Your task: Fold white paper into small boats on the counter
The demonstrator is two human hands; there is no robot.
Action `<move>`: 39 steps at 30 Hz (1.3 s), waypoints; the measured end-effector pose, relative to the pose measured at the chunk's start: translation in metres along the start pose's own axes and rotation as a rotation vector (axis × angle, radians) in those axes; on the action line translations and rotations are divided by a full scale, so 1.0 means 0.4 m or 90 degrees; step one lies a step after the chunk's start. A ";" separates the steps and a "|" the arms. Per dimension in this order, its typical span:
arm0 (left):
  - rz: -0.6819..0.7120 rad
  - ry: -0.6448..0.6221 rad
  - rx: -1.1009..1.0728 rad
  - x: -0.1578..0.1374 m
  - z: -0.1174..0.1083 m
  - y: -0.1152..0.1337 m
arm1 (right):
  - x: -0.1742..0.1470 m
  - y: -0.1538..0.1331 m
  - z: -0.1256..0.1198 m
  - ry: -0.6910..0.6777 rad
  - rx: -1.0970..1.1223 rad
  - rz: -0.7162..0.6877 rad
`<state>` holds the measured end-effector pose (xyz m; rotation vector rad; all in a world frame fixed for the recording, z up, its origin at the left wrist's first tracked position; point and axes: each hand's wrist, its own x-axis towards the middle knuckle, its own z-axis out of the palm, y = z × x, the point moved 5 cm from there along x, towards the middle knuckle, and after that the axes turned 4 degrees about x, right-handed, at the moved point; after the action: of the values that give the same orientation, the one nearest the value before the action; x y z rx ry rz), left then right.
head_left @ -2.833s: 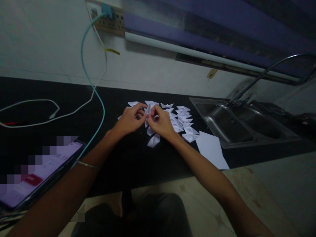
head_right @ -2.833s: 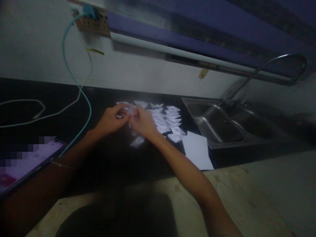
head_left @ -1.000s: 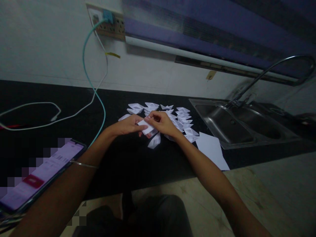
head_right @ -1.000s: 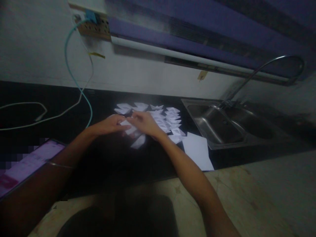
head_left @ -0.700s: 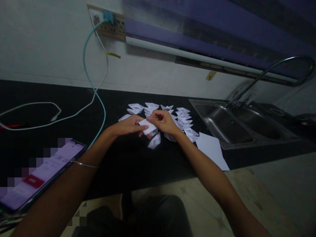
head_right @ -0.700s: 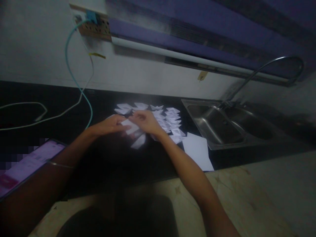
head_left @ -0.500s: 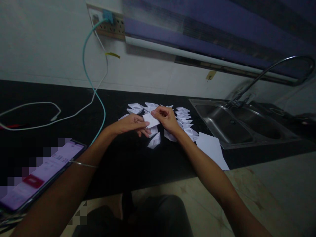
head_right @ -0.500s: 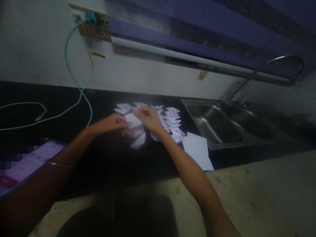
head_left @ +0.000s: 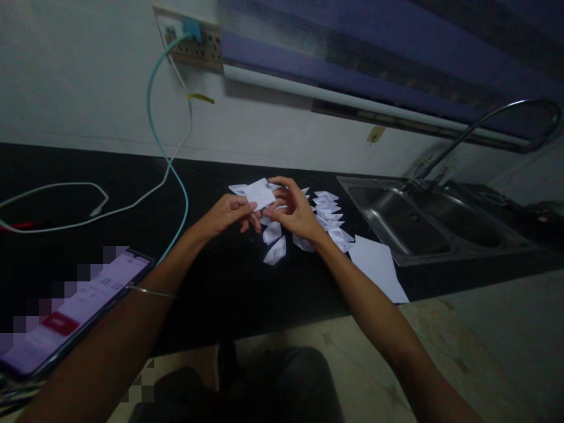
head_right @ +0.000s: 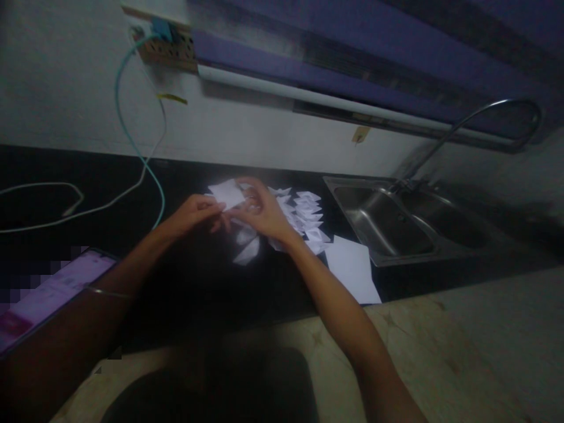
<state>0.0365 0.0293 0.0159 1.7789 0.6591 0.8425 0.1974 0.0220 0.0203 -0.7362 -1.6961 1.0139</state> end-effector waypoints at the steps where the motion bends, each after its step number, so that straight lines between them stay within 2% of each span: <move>1: -0.006 0.007 -0.022 0.000 -0.003 -0.006 | -0.002 -0.003 0.000 -0.011 -0.007 -0.008; 5: -0.020 0.019 -0.053 0.004 -0.008 -0.025 | 0.001 0.005 -0.010 -0.017 -0.026 -0.023; 7: -0.019 0.049 -0.052 0.007 -0.015 -0.033 | 0.004 0.009 -0.018 -0.007 -0.029 -0.032; 11: 0.036 0.138 -0.115 0.010 -0.040 -0.036 | 0.005 0.007 -0.022 -0.009 -0.005 -0.041; 13: 0.065 0.155 -0.133 0.008 -0.049 -0.032 | 0.005 0.006 -0.020 -0.015 0.003 -0.030; 19: 0.058 0.154 -0.078 0.001 -0.049 -0.024 | 0.003 0.008 -0.018 -0.018 0.008 -0.006; 27: 0.046 0.192 -0.057 -0.001 -0.052 -0.022 | 0.006 0.019 -0.014 -0.027 0.064 0.011; 39: 0.045 0.166 -0.010 0.001 -0.036 -0.025 | 0.013 0.045 -0.016 0.020 0.127 0.150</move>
<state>0.0248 0.0410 0.0101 1.7027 0.7579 1.1371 0.2019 0.0365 0.0077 -0.8277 -1.4797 1.3066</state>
